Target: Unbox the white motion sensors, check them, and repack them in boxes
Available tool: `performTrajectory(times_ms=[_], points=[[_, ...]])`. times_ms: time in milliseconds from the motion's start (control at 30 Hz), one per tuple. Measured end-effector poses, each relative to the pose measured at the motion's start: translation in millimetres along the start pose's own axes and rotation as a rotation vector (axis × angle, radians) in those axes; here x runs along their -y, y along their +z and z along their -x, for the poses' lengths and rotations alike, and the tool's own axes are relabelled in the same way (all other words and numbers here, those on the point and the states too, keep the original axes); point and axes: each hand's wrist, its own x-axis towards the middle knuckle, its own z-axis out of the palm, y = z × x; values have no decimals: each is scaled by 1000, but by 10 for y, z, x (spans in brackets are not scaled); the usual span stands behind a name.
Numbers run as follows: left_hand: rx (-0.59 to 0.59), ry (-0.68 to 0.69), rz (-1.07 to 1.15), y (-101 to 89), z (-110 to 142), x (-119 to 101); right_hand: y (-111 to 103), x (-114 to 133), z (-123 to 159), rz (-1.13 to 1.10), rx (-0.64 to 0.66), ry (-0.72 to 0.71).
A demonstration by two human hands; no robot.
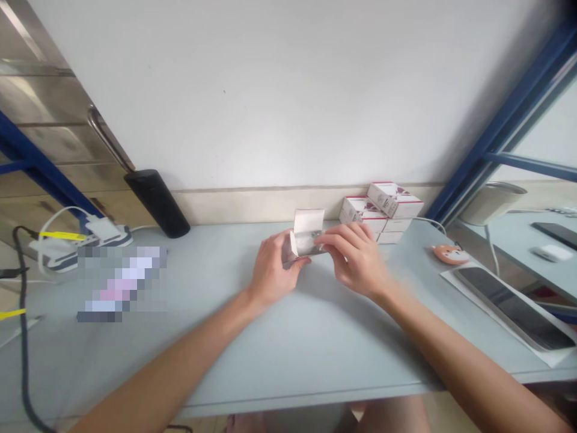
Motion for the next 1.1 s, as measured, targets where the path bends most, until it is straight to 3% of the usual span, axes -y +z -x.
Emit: performTrajectory(times_ms=[167,300,433,633,800,933,1100], points=[[11,5,-17,-3,-4,17,15,-1,-13,-54,72,116],[27,9,-39,-5,6,52,12,-5,-39,-112,56,180],[30,53,-60,-34,-16,48,-3,-30,-35,-111,48,146],[166,320,-161,-127,-95,22,-72,-69,-28,-103,169,14],[153,279,-191,-142,-105,22,-54,-106,-20,-59,227,17],[135,340,-205,-118,-96,12,-54,-145,-10,-67,276,14],[94,321,-208,-82,-79,-2,-16,-124,8,28,210,-16]])
